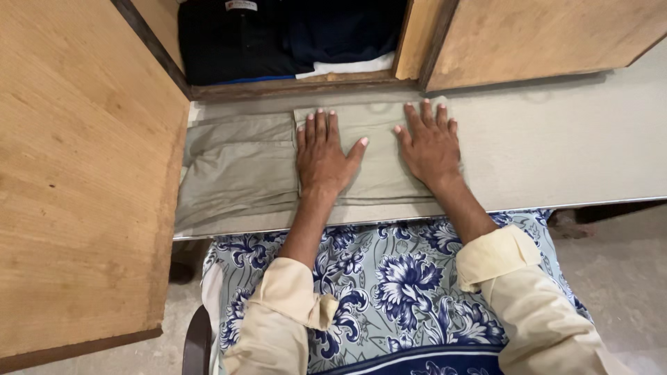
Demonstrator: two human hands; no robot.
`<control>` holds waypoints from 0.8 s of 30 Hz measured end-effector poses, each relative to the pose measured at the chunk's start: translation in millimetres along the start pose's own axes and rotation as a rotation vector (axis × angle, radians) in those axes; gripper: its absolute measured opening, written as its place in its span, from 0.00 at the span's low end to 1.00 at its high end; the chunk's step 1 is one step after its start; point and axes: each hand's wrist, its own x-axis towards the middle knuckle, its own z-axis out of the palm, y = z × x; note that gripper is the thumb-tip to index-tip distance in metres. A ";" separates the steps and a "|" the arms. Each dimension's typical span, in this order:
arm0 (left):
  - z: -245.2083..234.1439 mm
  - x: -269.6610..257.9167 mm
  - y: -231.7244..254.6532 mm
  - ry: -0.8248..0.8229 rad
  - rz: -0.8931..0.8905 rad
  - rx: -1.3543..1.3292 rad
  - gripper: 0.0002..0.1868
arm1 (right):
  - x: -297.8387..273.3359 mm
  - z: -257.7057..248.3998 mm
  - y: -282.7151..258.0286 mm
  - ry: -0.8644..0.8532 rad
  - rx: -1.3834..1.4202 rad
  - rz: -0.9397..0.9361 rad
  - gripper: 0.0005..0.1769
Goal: The person folds a shirt on a flat surface, smoothing the fabric and folding the sleeves and sides inward.
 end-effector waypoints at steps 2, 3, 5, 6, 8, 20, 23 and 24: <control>5.9 1.9 -2.7 -0.011 -0.001 0.006 0.50 | 1.1 -3.8 1.2 0.011 0.003 -0.005 0.35; 6.8 2.9 -3.4 -0.020 -0.001 0.015 0.50 | 2.6 -6.6 2.7 -0.022 0.046 0.006 0.34; 7.0 3.0 -3.3 -0.020 0.002 0.021 0.50 | 5.5 -10.8 5.3 -0.049 0.092 0.018 0.34; 6.2 3.0 -3.3 -0.023 0.005 0.025 0.49 | 6.2 -14.5 10.2 0.034 0.142 0.022 0.36; 4.5 1.2 -1.9 -0.002 0.007 0.033 0.49 | 7.6 -20.0 19.5 0.117 0.191 0.027 0.39; 36.4 6.6 53.1 0.157 0.203 -0.232 0.45 | 25.9 -27.6 74.4 -0.133 0.222 0.389 0.41; 42.8 -3.7 53.5 0.113 0.213 -0.172 0.44 | 25.2 -52.6 65.2 -0.255 0.257 0.484 0.41; 45.0 -6.1 52.9 0.091 0.213 -0.112 0.44 | 24.5 -60.4 61.1 -0.321 0.307 0.537 0.40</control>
